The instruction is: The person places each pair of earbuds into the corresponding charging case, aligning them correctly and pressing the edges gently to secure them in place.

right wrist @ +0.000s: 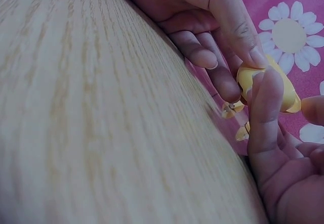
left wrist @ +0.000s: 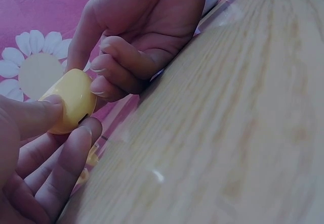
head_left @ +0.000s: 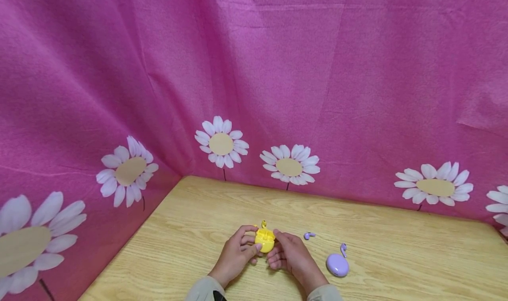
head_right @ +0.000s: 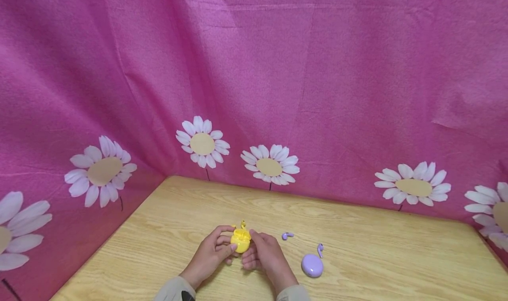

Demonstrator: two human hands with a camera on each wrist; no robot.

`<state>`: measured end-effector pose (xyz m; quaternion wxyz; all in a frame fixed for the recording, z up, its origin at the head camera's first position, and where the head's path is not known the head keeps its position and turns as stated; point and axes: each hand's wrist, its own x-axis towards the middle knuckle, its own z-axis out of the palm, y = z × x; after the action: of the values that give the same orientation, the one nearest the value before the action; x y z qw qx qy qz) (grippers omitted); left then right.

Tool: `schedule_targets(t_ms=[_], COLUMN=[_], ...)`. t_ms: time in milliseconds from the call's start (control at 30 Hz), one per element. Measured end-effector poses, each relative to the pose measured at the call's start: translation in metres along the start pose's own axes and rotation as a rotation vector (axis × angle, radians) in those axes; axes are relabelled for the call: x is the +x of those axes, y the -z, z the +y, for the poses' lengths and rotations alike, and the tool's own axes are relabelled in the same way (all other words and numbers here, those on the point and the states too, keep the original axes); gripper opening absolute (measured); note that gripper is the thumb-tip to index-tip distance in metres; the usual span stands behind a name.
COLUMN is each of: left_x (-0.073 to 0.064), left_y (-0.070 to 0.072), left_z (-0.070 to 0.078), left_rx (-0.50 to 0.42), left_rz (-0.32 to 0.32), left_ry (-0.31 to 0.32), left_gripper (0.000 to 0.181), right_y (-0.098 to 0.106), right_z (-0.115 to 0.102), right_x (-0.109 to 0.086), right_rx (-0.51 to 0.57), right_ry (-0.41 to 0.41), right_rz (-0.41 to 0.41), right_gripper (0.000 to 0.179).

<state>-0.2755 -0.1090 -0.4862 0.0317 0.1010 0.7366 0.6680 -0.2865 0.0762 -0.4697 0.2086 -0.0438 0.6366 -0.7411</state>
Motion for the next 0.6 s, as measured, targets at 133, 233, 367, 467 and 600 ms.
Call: schedule_targets(t_ms=[133,233,367,467,600], left_x=[-0.0008,-0.001,-0.0013,-0.0013,-0.0017], left_y=[0.0001,-0.0001,-0.0006,-0.0009,-0.0011], left_z=[0.0006,0.0012,0.0012,0.0007,0.0012], left_rx=[-0.005,-0.007,-0.009,-0.006,0.002], left_rz=[-0.001,-0.002,-0.005,-0.004,0.0], left_ry=[0.002,0.008,0.019,0.015,-0.005], left_gripper=[0.044,0.045,0.045,0.045,0.045], right_y=[0.0001,0.0004,0.0008,0.0011,0.001], right_z=[-0.0001,-0.0001,0.0009,0.0013,0.0011], right_x=[0.0001,-0.0001,-0.0002,-0.0001,0.0001], right_rx=[-0.015,-0.015,-0.011,-0.01,-0.007], right_ry=[-0.005,-0.005,-0.007,-0.006,-0.001], right_rz=[0.005,0.004,0.005,0.009,0.008], right_gripper=[0.048,0.049,0.049,0.048,0.048])
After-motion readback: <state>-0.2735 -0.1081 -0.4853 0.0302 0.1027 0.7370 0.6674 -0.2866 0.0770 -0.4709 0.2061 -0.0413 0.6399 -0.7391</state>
